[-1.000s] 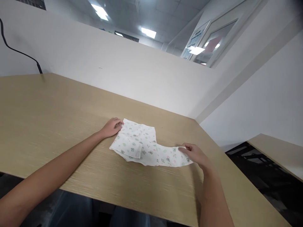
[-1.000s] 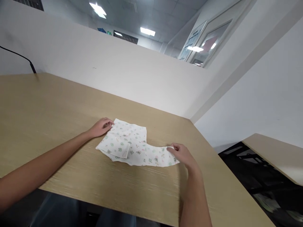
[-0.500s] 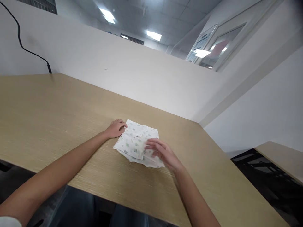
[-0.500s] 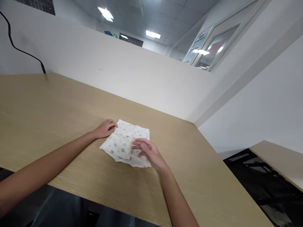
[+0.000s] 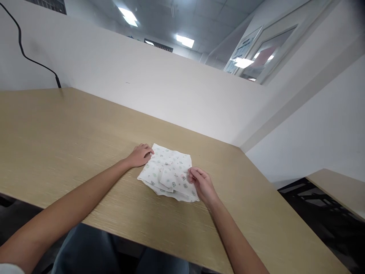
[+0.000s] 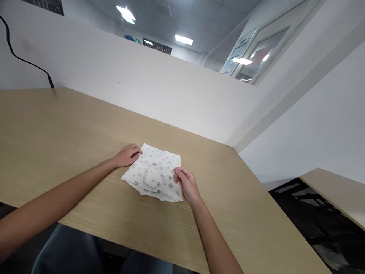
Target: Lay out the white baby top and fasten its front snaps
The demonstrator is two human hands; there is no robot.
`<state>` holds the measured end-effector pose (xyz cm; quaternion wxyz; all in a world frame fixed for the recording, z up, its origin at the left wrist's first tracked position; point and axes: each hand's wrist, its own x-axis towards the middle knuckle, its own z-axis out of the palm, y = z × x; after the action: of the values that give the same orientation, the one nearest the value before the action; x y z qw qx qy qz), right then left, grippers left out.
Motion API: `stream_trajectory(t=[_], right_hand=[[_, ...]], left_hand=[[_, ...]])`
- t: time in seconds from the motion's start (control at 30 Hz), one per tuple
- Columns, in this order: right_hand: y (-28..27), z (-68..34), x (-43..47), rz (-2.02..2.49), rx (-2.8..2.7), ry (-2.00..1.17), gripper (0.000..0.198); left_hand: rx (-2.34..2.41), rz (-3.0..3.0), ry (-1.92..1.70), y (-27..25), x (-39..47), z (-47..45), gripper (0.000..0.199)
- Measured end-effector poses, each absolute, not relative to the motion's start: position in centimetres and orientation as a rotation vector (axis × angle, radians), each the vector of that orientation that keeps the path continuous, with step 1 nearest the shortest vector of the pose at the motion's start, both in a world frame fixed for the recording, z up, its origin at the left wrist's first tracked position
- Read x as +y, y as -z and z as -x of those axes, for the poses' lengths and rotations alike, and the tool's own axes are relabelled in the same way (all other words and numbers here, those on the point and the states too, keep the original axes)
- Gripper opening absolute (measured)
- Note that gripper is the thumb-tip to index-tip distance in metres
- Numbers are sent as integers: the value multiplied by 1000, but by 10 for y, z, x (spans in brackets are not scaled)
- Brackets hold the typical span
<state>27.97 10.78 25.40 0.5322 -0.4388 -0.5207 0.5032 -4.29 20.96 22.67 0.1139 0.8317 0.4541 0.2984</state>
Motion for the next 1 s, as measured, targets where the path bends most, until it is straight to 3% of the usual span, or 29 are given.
stream_trajectory(t=[0.47, 0.67, 1.0], right_hand=[[-249, -274, 101, 1098, -1344, -1113, 39], [-259, -270, 96, 936, -1234, -1276, 29], [-262, -268, 92, 912, -1234, -1292, 22]], left_hand=[[1327, -2449, -845, -228, 208, 42, 29], [1325, -2446, -842, -229, 207, 41, 28], [1313, -2452, -818, -229, 207, 40, 30]])
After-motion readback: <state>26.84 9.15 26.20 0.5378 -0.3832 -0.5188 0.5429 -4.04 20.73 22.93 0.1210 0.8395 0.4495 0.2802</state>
